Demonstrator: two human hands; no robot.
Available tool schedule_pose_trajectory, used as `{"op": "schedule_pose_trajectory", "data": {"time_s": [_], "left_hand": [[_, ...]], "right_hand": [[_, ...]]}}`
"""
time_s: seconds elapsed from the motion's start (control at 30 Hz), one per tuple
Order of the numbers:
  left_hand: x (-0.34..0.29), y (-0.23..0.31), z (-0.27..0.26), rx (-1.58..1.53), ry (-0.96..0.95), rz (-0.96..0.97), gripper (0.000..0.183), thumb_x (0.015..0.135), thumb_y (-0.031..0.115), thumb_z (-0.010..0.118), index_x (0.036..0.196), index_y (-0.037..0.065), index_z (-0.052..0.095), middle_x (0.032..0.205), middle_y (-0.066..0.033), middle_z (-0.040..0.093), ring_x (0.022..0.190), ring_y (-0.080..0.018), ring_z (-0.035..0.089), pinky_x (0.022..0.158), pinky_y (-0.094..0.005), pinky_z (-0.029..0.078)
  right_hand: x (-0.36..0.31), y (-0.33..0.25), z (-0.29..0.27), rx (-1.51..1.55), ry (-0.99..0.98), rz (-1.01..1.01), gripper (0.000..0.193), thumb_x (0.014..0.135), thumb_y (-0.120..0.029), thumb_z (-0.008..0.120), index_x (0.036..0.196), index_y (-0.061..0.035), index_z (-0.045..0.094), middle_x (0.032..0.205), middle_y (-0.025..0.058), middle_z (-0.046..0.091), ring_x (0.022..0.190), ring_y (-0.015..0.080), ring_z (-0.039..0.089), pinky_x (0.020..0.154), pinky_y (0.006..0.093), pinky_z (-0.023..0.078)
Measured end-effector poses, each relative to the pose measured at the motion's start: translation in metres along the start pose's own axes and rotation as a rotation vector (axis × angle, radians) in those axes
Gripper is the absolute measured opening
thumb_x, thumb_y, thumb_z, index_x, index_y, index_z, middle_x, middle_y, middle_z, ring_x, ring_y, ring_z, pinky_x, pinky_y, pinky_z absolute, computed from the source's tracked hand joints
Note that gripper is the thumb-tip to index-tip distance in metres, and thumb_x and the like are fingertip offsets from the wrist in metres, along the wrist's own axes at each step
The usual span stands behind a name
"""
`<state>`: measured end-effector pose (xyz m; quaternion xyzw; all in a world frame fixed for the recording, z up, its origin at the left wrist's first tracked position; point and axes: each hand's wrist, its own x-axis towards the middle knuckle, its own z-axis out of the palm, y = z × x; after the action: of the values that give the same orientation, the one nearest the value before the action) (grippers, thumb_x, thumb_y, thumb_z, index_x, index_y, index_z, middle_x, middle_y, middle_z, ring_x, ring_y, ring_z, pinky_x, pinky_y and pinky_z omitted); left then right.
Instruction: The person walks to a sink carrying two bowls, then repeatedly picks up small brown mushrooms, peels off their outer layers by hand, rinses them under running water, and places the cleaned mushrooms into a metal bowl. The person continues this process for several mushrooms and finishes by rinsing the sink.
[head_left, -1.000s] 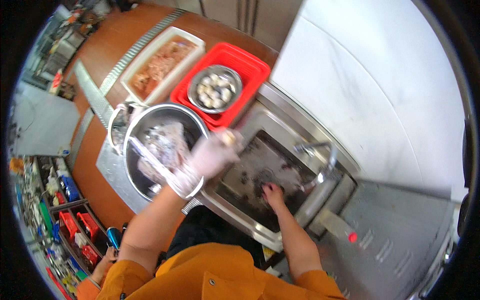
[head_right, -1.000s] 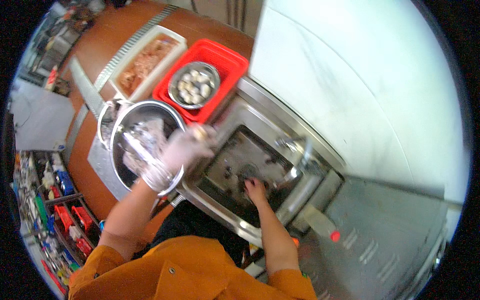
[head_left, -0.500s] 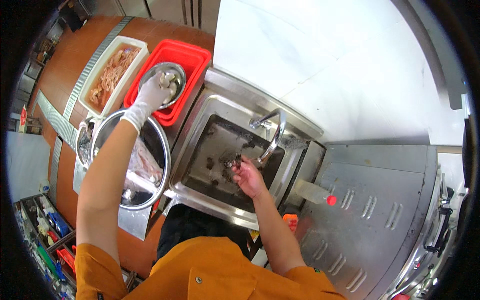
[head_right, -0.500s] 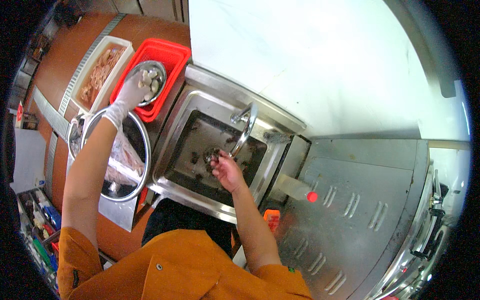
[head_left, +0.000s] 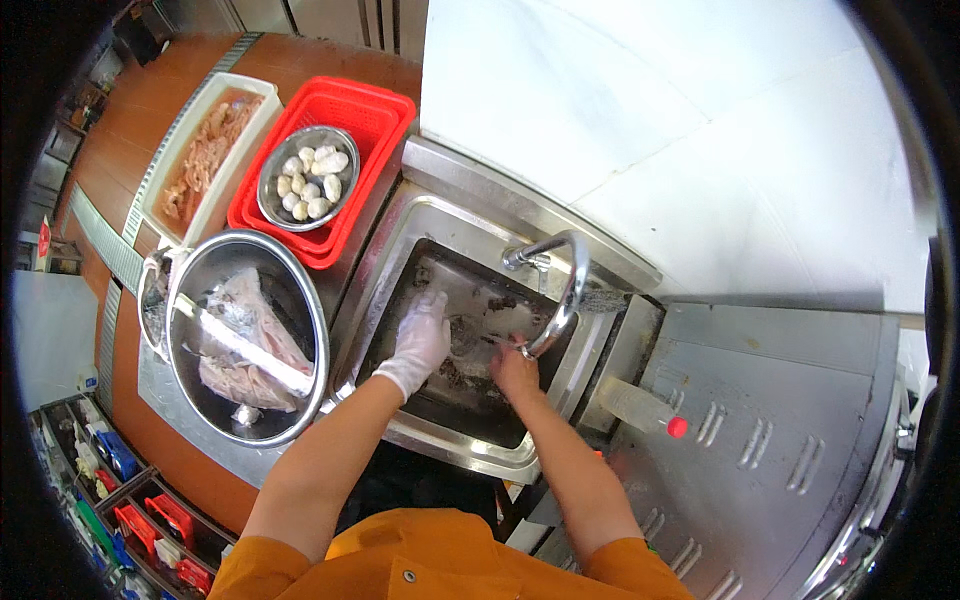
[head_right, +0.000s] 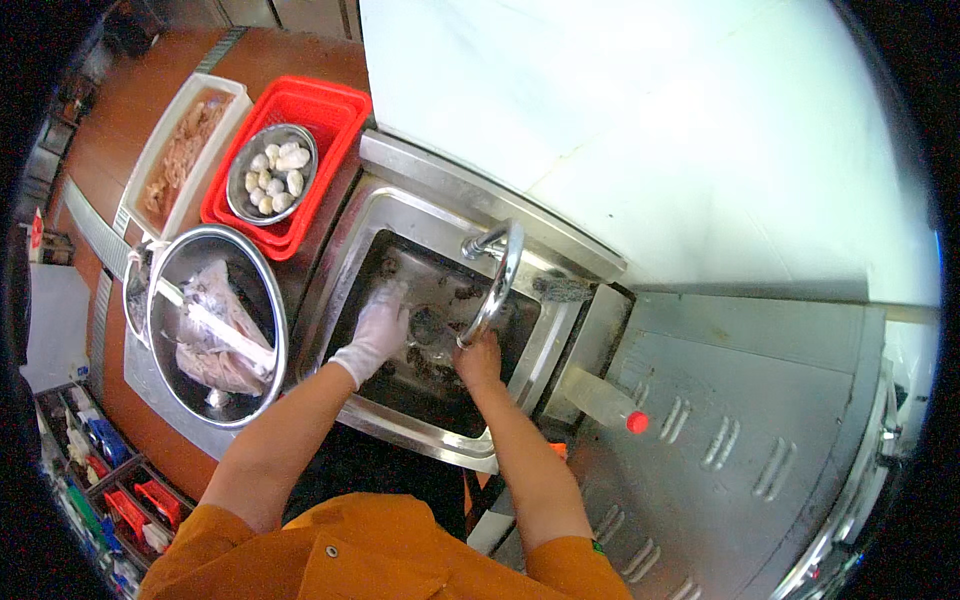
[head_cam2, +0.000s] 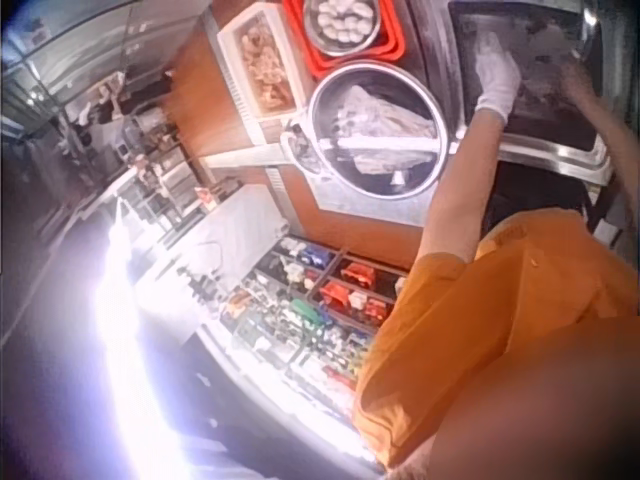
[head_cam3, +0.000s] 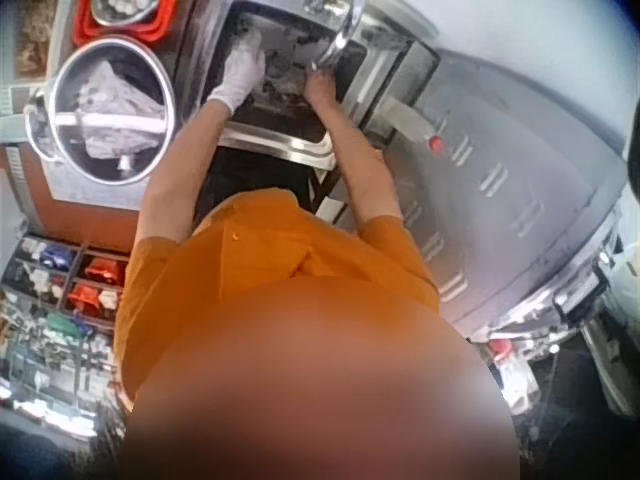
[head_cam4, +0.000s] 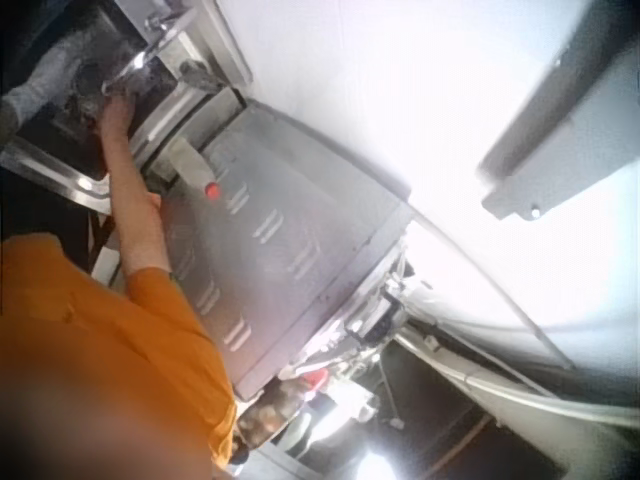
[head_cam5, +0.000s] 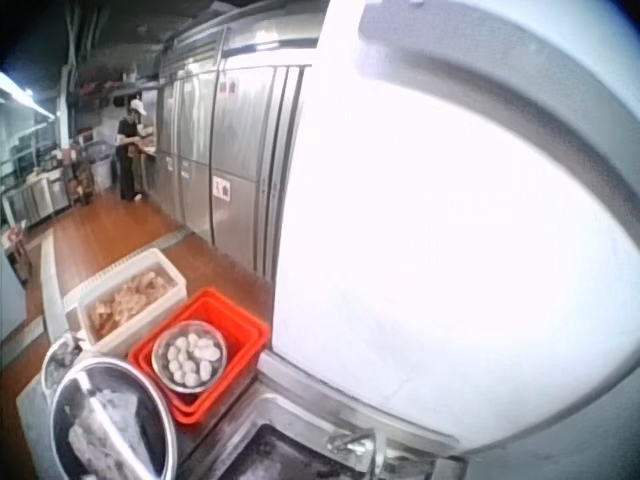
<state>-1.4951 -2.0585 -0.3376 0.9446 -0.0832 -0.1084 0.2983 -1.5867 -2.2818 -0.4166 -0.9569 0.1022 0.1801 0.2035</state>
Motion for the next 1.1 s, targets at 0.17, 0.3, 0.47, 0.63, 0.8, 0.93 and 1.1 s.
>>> {"op": "schedule_pose_trajectory", "data": {"time_s": [0.17, 0.3, 0.47, 0.63, 0.8, 0.93, 1.1], "left_hand": [[0.070, -0.063, 0.087, 0.346, -0.006, -0.037, 0.065, 0.094, 0.022, 0.067, 0.154, 0.009, 0.048, 0.157, -0.0233, 0.045, 0.146, -0.0434, 0.041, 0.119, -0.0507, 0.038], [0.083, -0.086, 0.121, 0.327, -0.226, -0.195, 0.055, 0.095, 0.028, 0.067, 0.146, 0.010, 0.056, 0.140, -0.0216, 0.055, 0.130, -0.0402, 0.054, 0.105, -0.0504, 0.049], [0.032, -0.089, 0.144, 0.229, -0.288, -0.251, 0.028, 0.094, 0.026, 0.068, 0.116, 0.010, 0.067, 0.120, -0.0188, 0.062, 0.113, -0.0393, 0.064, 0.092, -0.0526, 0.055], [0.000, -0.084, 0.171, 0.170, -0.246, -0.253, 0.026, 0.093, 0.025, 0.067, 0.112, 0.006, 0.067, 0.114, -0.0208, 0.067, 0.109, -0.0409, 0.066, 0.092, -0.0536, 0.054], [-0.019, -0.071, 0.181, -0.033, -0.430, -0.454, 0.035, 0.095, 0.029, 0.061, 0.117, 0.001, 0.068, 0.117, -0.0270, 0.070, 0.115, -0.0432, 0.066, 0.101, -0.0518, 0.051], [-0.022, -0.061, 0.192, -0.185, -0.547, -0.535, 0.046, 0.099, 0.037, 0.054, 0.125, 0.001, 0.068, 0.128, -0.0294, 0.066, 0.123, -0.0453, 0.062, 0.108, -0.0518, 0.047], [-0.023, -0.063, 0.218, -0.261, -0.648, -0.512, 0.053, 0.104, 0.041, 0.047, 0.135, 0.001, 0.064, 0.140, -0.0287, 0.061, 0.135, -0.0455, 0.053, 0.116, -0.0489, 0.041]], "right_hand": [[0.107, -0.003, 0.019, -0.119, 0.266, -0.309, 0.044, 0.093, -0.023, 0.070, 0.135, -0.0125, 0.065, 0.140, 0.0157, 0.055, 0.127, 0.0409, 0.053, 0.105, 0.0554, 0.046], [0.132, -0.009, 0.059, -0.018, 0.141, -0.283, 0.044, 0.092, -0.027, 0.074, 0.131, -0.0109, 0.064, 0.130, 0.0162, 0.058, 0.120, 0.0409, 0.057, 0.101, 0.0522, 0.049], [0.102, -0.003, 0.109, -0.034, -0.091, -0.444, 0.032, 0.092, -0.015, 0.067, 0.122, -0.0047, 0.064, 0.124, 0.0196, 0.059, 0.115, 0.0418, 0.059, 0.099, 0.0498, 0.051], [0.090, 0.006, 0.145, -0.056, -0.091, -0.403, 0.027, 0.093, -0.006, 0.056, 0.118, -0.0003, 0.063, 0.127, 0.0229, 0.058, 0.122, 0.0418, 0.058, 0.104, 0.0485, 0.049], [0.066, 0.035, 0.144, -0.121, -0.132, -0.427, 0.032, 0.090, -0.010, 0.060, 0.121, -0.0073, 0.066, 0.129, 0.0194, 0.059, 0.127, 0.0413, 0.055, 0.108, 0.0548, 0.045], [0.047, 0.083, 0.150, -0.188, 0.090, -0.295, 0.034, 0.089, -0.019, 0.065, 0.122, -0.0117, 0.066, 0.128, 0.0147, 0.060, 0.125, 0.0392, 0.054, 0.105, 0.0657, 0.041], [0.013, 0.100, 0.188, 0.040, -0.003, 0.034, 0.037, 0.095, -0.032, 0.065, 0.126, -0.0119, 0.065, 0.130, 0.0156, 0.060, 0.122, 0.0442, 0.056, 0.104, 0.0606, 0.044]]}}
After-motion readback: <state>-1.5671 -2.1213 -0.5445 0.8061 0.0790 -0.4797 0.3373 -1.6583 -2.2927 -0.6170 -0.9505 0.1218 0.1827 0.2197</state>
